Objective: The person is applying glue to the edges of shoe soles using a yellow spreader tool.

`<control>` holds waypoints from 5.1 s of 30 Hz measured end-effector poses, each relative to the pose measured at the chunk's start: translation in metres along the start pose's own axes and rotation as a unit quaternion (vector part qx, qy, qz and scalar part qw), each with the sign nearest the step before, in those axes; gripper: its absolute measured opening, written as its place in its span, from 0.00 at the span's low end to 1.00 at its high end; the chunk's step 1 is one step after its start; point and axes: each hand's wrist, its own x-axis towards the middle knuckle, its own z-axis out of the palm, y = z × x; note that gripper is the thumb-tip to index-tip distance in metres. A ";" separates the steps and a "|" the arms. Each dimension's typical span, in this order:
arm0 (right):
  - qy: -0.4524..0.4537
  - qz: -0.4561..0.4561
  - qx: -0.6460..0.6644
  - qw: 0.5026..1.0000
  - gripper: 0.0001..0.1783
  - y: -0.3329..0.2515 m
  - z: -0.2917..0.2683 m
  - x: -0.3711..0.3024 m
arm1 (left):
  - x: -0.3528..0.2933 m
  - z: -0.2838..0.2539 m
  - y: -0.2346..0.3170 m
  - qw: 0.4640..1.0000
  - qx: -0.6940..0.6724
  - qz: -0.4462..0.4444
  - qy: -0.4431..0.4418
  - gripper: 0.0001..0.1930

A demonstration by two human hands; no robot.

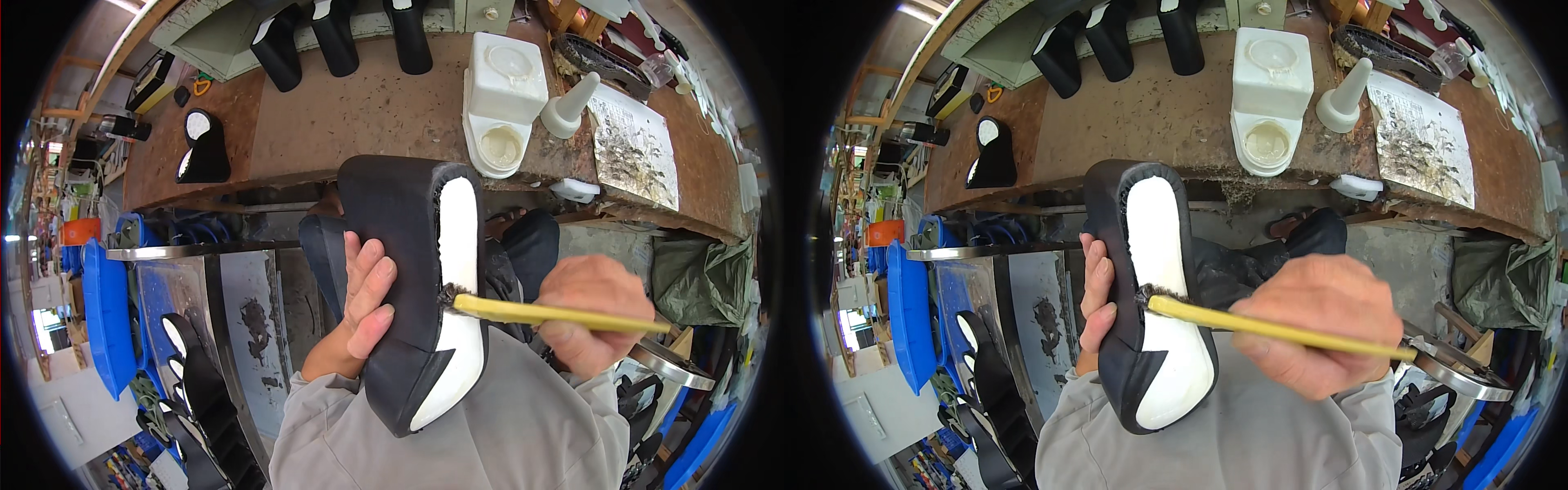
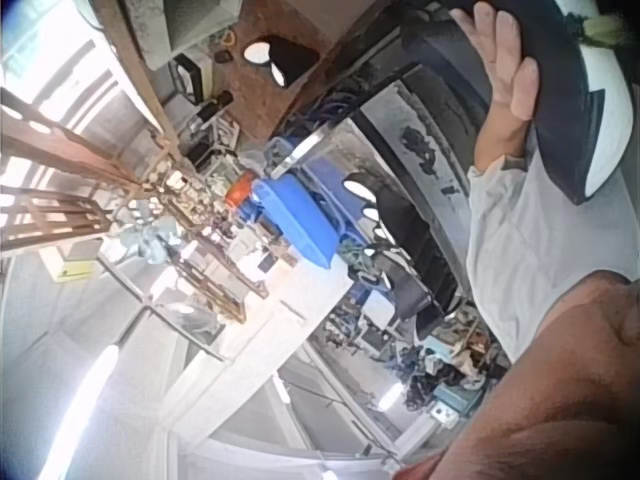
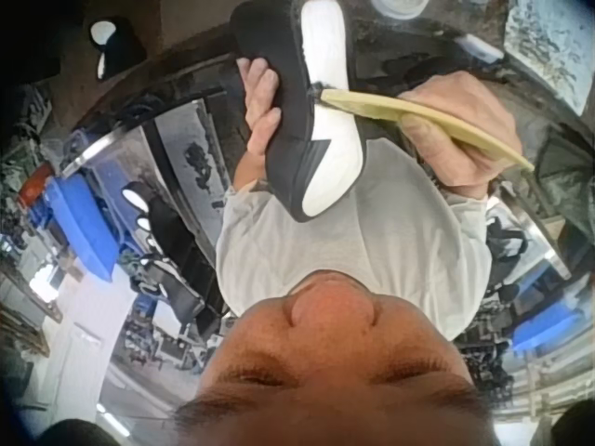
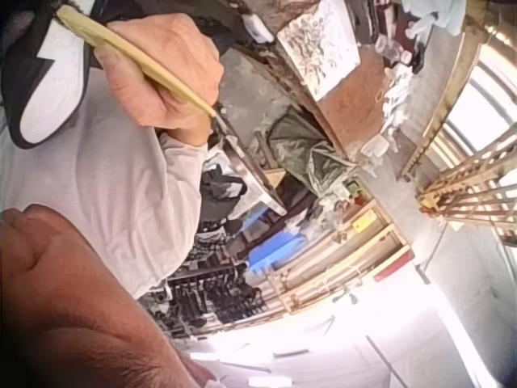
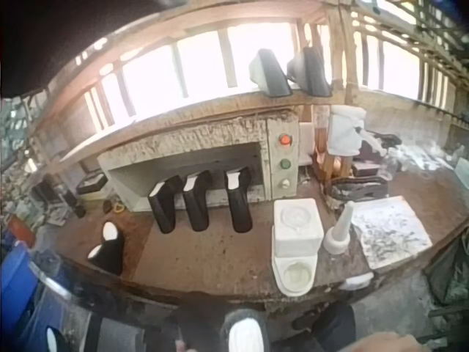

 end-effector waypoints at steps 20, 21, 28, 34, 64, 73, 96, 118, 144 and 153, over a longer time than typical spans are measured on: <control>-0.016 0.004 0.018 1.000 0.12 0.002 -0.004 -0.015 | 0.003 0.003 0.005 1.000 0.025 -0.007 0.007 0.32; -0.015 0.001 0.017 1.000 0.12 0.003 -0.004 -0.016 | 0.003 0.003 0.005 1.000 0.027 -0.006 0.009 0.31; -0.003 -0.051 0.030 0.998 0.13 0.003 0.006 -0.025 | 0.006 0.001 -0.003 0.997 0.075 0.005 -0.003 0.23; 0.009 -0.067 0.020 0.997 0.14 0.001 0.014 -0.032 | 0.010 0.001 -0.007 0.997 0.073 0.002 -0.006 0.24; 0.229 0.313 0.038 0.921 0.08 0.097 -0.027 -0.013 | -0.011 0.021 -0.049 0.979 0.097 -0.161 0.075 0.38; 0.087 0.249 -0.206 0.942 0.07 0.164 -0.028 -0.031 | -0.024 0.029 -0.089 0.989 0.039 -0.054 0.130 0.33; 0.150 0.409 0.076 0.897 0.08 0.156 -0.049 -0.015 | -0.022 0.035 -0.101 0.986 0.082 -0.110 0.098 0.27; -0.039 0.092 -0.008 0.995 0.08 -0.008 0.023 0.014 | 0.007 0.008 -0.038 0.996 0.048 -0.042 0.065 0.25; -0.094 -0.092 0.066 0.989 0.14 -0.017 0.042 -0.007 | -0.002 0.007 -0.019 0.986 -0.081 -0.143 -0.015 0.26; -0.134 -0.142 0.101 0.975 0.13 -0.008 0.031 0.002 | -0.002 0.002 0.002 0.902 -0.282 -0.289 -0.150 0.32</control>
